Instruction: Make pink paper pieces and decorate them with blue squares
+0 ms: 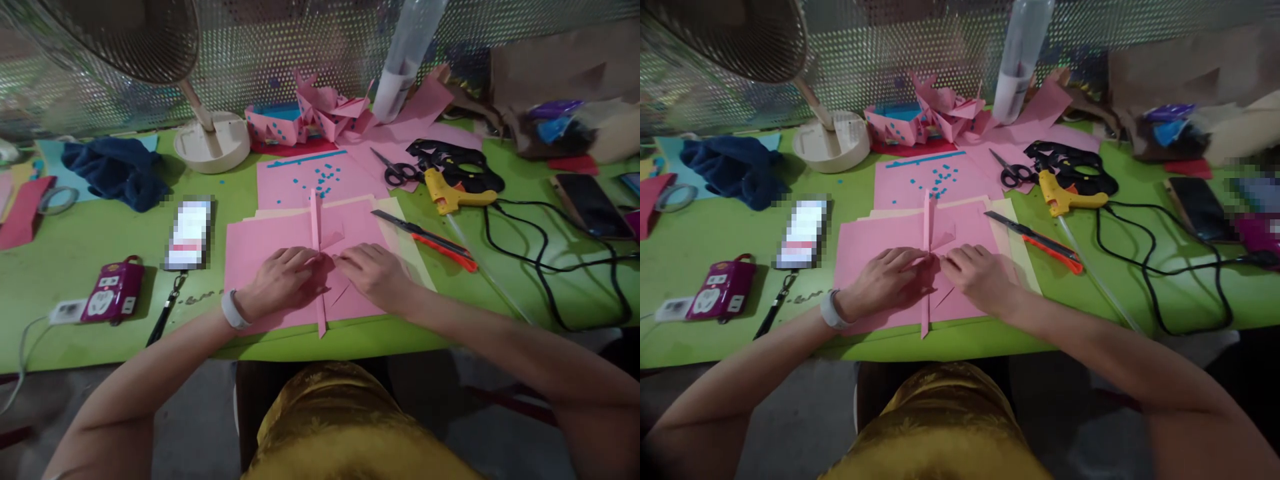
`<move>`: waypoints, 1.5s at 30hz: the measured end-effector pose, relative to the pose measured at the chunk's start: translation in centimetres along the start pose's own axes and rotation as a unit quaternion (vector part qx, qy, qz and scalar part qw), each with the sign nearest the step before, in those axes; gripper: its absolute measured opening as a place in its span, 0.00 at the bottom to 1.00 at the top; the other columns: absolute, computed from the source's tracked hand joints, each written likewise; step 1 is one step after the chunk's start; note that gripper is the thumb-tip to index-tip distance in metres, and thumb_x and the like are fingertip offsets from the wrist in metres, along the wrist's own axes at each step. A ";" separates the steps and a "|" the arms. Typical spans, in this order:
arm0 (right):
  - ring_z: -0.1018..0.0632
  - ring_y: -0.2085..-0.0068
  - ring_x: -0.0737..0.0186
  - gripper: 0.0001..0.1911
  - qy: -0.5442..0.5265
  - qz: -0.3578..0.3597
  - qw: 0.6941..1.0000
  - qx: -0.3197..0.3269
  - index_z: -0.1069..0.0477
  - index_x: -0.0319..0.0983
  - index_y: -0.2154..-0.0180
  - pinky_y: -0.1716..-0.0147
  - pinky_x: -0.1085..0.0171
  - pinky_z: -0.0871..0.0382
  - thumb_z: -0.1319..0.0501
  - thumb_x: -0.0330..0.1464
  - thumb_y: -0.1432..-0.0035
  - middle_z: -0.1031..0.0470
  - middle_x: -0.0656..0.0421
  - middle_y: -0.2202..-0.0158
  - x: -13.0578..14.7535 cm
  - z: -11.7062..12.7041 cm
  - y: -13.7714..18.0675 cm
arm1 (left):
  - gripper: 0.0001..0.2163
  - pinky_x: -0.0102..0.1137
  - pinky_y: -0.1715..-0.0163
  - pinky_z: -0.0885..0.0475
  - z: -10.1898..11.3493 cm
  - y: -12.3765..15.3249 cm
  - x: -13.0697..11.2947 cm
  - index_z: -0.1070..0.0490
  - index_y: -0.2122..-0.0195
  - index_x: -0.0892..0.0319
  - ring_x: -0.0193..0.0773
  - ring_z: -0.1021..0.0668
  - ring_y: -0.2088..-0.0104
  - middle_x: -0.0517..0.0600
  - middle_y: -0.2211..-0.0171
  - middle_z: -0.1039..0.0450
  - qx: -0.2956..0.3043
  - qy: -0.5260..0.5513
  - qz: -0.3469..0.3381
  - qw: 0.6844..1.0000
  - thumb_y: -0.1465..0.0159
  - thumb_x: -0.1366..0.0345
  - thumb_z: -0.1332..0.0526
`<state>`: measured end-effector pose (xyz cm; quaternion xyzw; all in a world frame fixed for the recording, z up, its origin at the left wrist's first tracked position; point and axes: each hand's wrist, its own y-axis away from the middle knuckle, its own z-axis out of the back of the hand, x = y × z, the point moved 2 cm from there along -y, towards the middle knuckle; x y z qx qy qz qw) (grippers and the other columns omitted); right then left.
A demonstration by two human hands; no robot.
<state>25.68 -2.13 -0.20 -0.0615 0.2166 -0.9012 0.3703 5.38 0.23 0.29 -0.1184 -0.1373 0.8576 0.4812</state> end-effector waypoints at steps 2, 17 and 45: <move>0.28 0.64 0.57 0.12 0.037 0.047 0.998 -0.012 0.24 0.31 0.58 0.66 0.59 0.38 0.45 0.22 0.36 0.22 0.51 0.64 0.1 0.1 0.2 | 0.18 0.39 0.59 0.25 0.0 -0.1 0.0 0.31 0.49 0.62 0.46 0.22 0.54 0.56 0.51 0.24 -0.003 0.006 -0.003 1.000 0.34 0.54 0.40; 0.29 0.64 0.58 0.14 0.025 0.062 0.998 0.020 0.23 0.36 0.57 0.66 0.58 0.40 0.47 0.23 0.35 0.22 0.52 0.62 -0.1 0.0 0.4 | 0.16 0.39 0.60 0.24 0.1 -0.2 0.1 0.33 0.47 0.63 0.46 0.21 0.55 0.57 0.52 0.24 0.004 0.019 0.001 1.000 0.33 0.60 0.42; 0.30 0.62 0.57 0.13 -0.044 0.038 0.998 0.019 0.24 0.37 0.56 0.62 0.57 0.42 0.46 0.25 0.35 0.23 0.53 0.63 -1.1 0.2 0.7 | 0.33 0.43 0.54 0.32 -0.7 -0.4 -0.1 0.37 0.38 0.58 0.50 0.27 0.51 0.58 0.48 0.29 0.076 0.005 0.046 0.996 0.35 0.39 0.50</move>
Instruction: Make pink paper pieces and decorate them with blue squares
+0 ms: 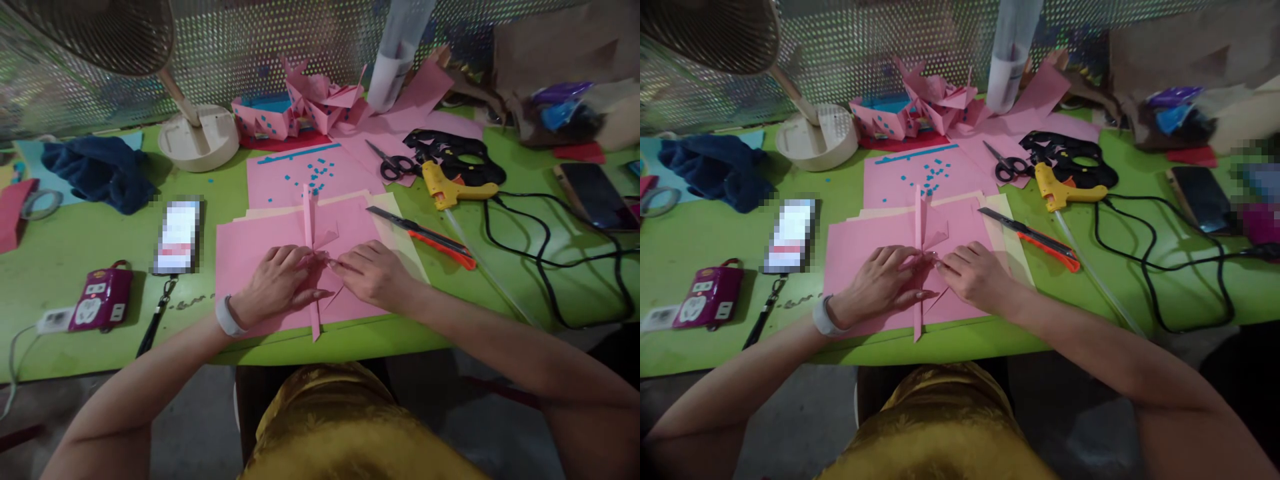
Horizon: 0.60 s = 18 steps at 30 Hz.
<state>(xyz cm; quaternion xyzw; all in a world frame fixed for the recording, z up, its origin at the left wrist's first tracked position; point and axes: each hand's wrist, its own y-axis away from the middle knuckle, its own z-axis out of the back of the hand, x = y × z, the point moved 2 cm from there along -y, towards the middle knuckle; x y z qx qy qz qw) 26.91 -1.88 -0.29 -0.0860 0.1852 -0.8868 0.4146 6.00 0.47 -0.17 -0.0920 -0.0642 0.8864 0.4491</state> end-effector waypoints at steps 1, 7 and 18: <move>0.30 0.62 0.57 0.13 -0.006 -0.004 1.000 0.004 0.24 0.37 0.56 0.62 0.56 0.42 0.46 0.26 0.35 0.23 0.53 0.63 0.0 0.0 0.0 | 0.32 0.43 0.54 0.32 0.0 0.0 0.0 0.38 0.38 0.57 0.50 0.27 0.51 0.58 0.48 0.29 0.002 0.000 0.001 1.000 0.34 0.39 0.50; 0.31 0.63 0.55 0.14 0.009 0.011 1.000 0.003 0.23 0.35 0.58 0.62 0.55 0.42 0.46 0.31 0.36 0.23 0.52 0.64 0.1 0.0 -0.1 | 0.32 0.43 0.55 0.32 0.3 -0.2 -0.1 0.36 0.39 0.57 0.50 0.27 0.51 0.57 0.48 0.29 0.009 -0.002 -0.005 1.000 0.34 0.39 0.51; 0.25 0.60 0.55 0.12 -0.107 -0.073 0.991 0.024 0.23 0.36 0.58 0.60 0.56 0.34 0.44 0.31 0.37 0.21 0.50 0.61 -0.5 1.7 0.1 | 0.28 0.42 0.57 0.31 0.4 -0.5 -0.3 0.34 0.43 0.56 0.49 0.26 0.52 0.58 0.50 0.28 0.005 -0.022 -0.006 1.000 0.34 0.41 0.49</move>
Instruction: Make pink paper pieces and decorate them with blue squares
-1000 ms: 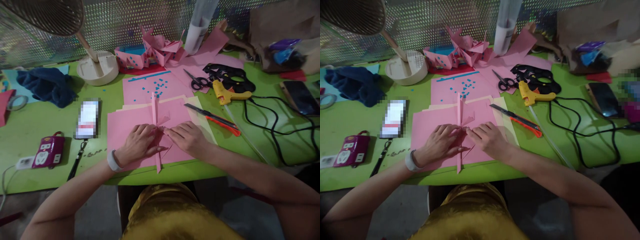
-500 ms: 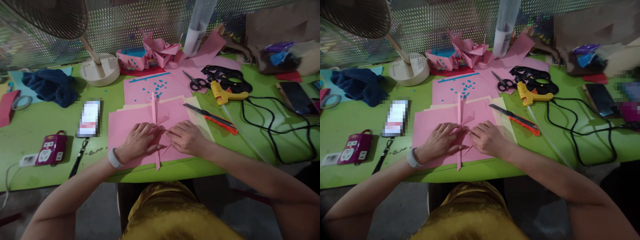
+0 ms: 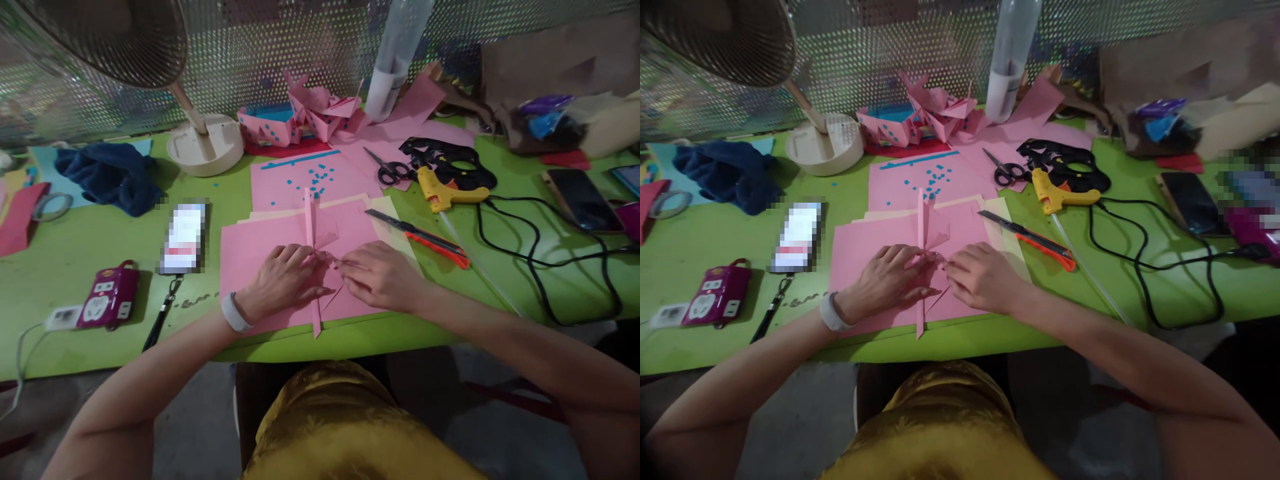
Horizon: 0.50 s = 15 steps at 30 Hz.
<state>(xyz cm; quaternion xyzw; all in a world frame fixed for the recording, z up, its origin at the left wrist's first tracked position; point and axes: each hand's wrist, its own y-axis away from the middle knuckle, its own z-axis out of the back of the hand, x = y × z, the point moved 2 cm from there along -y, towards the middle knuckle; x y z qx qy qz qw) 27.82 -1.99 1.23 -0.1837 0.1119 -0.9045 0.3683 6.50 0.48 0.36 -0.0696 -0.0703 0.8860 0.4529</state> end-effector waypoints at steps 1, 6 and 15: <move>0.24 0.62 0.56 0.11 -0.035 -0.072 0.997 -0.001 0.23 0.37 0.61 0.61 0.57 0.33 0.44 0.32 0.37 0.21 0.51 0.63 -0.4 0.5 -0.3 | 0.27 0.42 0.57 0.31 0.0 0.0 0.0 0.34 0.43 0.56 0.49 0.26 0.52 0.58 0.51 0.28 -0.001 0.000 0.000 1.000 0.34 0.41 0.49; 0.28 0.82 0.65 0.14 -0.318 -0.392 0.838 0.210 0.27 0.38 0.72 0.82 0.65 0.35 0.40 0.39 0.38 0.29 0.61 0.83 -2.2 0.2 -2.7 | 0.27 0.43 0.57 0.31 0.1 0.0 0.0 0.33 0.44 0.57 0.50 0.27 0.52 0.58 0.50 0.29 0.009 -0.016 -0.014 1.000 0.33 0.42 0.48; 0.32 0.88 0.69 0.23 -0.344 -0.415 0.790 0.291 0.34 0.39 0.83 0.87 0.68 0.38 0.37 0.41 0.40 0.34 0.63 0.88 -3.3 -2.4 -4.2 | 0.27 0.43 0.57 0.32 0.0 0.1 0.3 0.32 0.44 0.57 0.50 0.27 0.52 0.58 0.49 0.29 -0.006 -0.013 -0.023 1.000 0.34 0.42 0.47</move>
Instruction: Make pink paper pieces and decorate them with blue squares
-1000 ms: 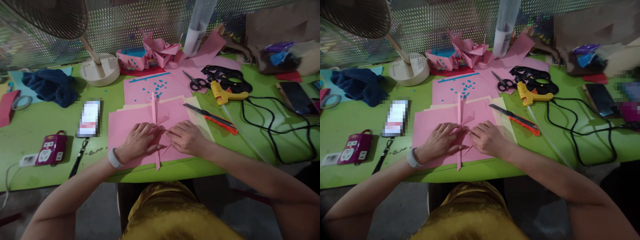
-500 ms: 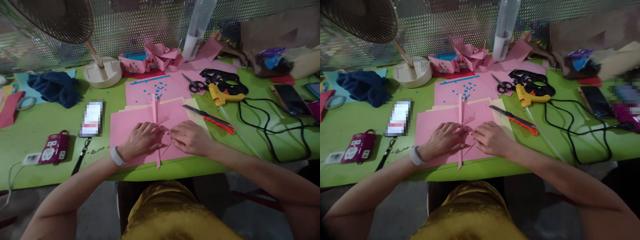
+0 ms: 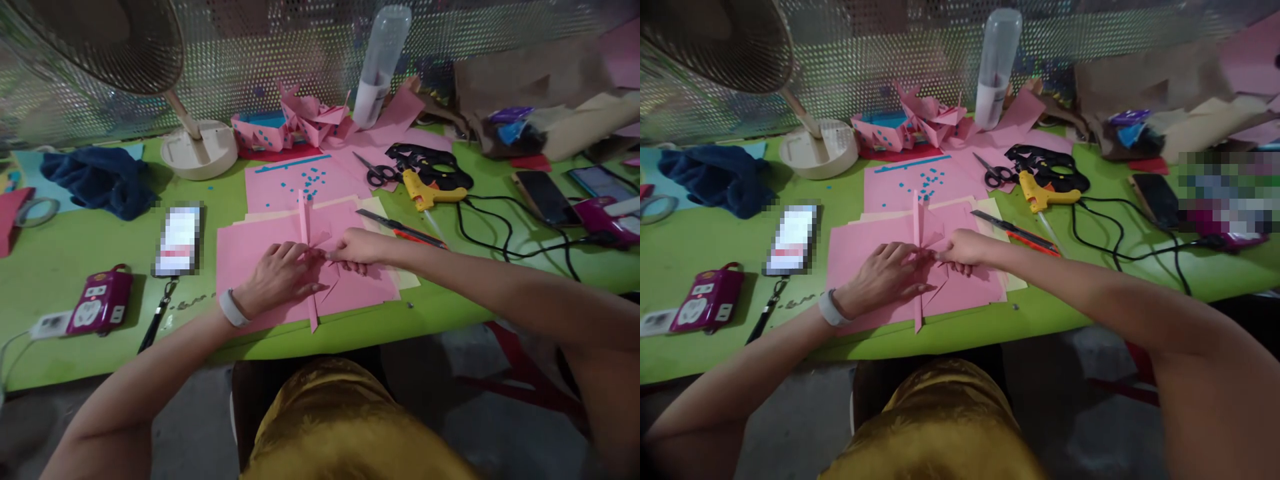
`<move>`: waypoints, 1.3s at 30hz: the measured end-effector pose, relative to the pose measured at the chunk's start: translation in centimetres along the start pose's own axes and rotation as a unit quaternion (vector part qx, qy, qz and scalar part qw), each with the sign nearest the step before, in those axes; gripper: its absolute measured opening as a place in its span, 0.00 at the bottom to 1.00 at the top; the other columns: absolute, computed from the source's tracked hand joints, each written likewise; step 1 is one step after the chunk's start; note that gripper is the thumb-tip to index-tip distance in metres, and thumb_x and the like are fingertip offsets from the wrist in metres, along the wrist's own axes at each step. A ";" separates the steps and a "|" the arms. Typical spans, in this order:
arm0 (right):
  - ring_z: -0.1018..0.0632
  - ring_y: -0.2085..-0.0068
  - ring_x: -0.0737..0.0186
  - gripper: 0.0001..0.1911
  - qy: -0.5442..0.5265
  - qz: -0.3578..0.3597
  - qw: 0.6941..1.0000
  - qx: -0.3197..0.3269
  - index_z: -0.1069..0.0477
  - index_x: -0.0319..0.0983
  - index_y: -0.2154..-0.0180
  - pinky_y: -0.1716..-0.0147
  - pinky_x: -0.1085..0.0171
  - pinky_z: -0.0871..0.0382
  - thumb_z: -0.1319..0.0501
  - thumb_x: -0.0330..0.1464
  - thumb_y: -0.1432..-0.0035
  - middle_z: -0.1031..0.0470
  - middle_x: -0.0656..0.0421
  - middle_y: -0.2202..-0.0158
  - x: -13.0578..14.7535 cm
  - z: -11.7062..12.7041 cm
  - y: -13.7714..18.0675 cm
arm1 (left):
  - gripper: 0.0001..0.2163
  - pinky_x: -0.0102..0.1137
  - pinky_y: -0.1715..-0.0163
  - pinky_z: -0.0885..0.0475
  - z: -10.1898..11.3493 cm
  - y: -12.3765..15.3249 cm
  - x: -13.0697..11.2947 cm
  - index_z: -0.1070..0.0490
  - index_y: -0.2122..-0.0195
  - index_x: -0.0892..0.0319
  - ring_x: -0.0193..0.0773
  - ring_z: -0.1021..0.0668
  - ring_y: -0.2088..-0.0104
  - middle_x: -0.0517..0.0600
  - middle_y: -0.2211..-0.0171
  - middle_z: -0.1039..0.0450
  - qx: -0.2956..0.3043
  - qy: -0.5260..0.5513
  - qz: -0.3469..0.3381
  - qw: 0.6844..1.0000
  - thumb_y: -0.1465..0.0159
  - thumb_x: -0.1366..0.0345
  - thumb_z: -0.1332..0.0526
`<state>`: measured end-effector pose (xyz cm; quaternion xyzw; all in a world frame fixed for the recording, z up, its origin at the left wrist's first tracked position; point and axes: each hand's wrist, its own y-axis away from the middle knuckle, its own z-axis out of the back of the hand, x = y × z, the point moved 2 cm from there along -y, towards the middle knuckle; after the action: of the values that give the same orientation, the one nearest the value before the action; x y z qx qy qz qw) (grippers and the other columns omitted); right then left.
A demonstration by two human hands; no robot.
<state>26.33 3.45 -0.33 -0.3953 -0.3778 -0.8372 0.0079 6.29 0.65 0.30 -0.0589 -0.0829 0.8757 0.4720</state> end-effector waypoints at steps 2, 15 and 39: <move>0.31 0.87 0.69 0.23 0.014 -0.005 1.000 0.002 0.34 0.39 0.83 0.87 0.68 0.38 0.37 0.40 0.39 0.33 0.62 0.88 0.1 0.1 0.1 | 0.28 0.43 0.57 0.31 0.0 0.0 0.0 0.32 0.44 0.57 0.50 0.27 0.52 0.58 0.49 0.29 0.000 -0.004 -0.001 1.000 0.34 0.41 0.48; 0.31 0.83 0.72 0.24 0.061 -0.040 0.996 0.048 0.32 0.35 0.82 0.82 0.70 0.38 0.36 0.43 0.40 0.31 0.59 0.84 -0.3 1.5 0.3 | 0.26 0.44 0.54 0.32 0.5 -0.2 -0.4 0.32 0.43 0.54 0.51 0.28 0.49 0.59 0.47 0.31 0.068 -0.012 0.042 0.997 0.33 0.43 0.47; 0.32 0.83 0.72 0.21 0.038 -0.051 0.998 0.002 0.29 0.34 0.79 0.84 0.71 0.46 0.36 0.42 0.41 0.32 0.60 0.86 0.1 1.8 1.6 | 0.27 0.43 0.54 0.32 0.4 -0.2 -0.6 0.35 0.39 0.53 0.52 0.29 0.50 0.59 0.47 0.33 0.080 -0.033 0.046 0.995 0.33 0.43 0.48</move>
<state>27.98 3.47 1.49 -0.3434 -0.3981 -0.8504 -0.0198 6.73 0.18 0.77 0.0047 -0.0252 0.9017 0.4316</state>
